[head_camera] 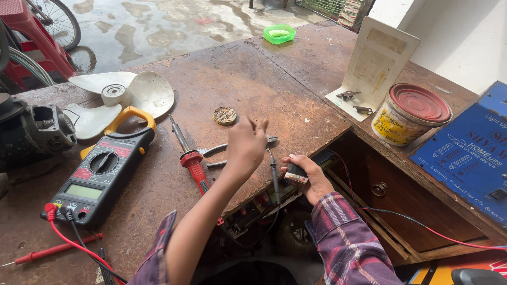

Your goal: The person solders a small electronic component at a workbench. They hold the component with pliers, apply solder wire to the joint, and touch the soldering iron to the connection, working on the part while a multimeter and other tools rest on the bench.

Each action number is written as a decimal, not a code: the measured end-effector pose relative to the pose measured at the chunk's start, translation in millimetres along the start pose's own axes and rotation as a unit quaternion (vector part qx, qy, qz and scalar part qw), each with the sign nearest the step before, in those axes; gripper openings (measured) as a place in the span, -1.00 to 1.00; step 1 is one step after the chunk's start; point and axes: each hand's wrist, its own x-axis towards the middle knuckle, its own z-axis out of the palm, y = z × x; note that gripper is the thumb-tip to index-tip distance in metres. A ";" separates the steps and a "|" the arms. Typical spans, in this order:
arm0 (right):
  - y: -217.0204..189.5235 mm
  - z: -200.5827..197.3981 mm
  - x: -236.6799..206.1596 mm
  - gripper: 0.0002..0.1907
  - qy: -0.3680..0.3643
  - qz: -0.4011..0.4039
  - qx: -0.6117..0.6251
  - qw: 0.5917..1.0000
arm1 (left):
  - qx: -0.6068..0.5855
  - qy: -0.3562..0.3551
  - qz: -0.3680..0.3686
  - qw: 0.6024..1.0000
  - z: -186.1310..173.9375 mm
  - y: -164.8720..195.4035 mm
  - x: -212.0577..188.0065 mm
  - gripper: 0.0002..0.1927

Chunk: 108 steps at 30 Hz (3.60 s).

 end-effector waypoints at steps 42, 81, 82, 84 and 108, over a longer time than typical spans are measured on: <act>14.7 6.3 43.9 -0.83 0.074 -0.055 -0.043 0.995 | 0.100 0.032 0.018 0.994 -121.7 -60.5 -104.1 -0.57; 24.6 -4.2 40.0 -0.82 0.088 -0.060 -0.007 0.994 | 0.335 0.065 0.287 0.895 -111.0 -95.9 -76.1 -0.63; 23.9 -3.8 38.6 -0.81 0.085 -0.062 -0.004 0.994 | 0.327 0.068 0.291 0.896 -110.6 -96.7 -76.4 -0.63; 21.2 -2.3 36.2 -0.79 0.103 -0.047 0.006 0.994 | 0.313 0.074 0.298 0.899 -110.8 -97.6 -77.9 -0.63; 1.4 9.1 22.9 -0.86 0.105 0.024 -0.084 0.991 | 0.395 0.018 0.352 0.849 -123.7 -81.7 -103.8 -0.77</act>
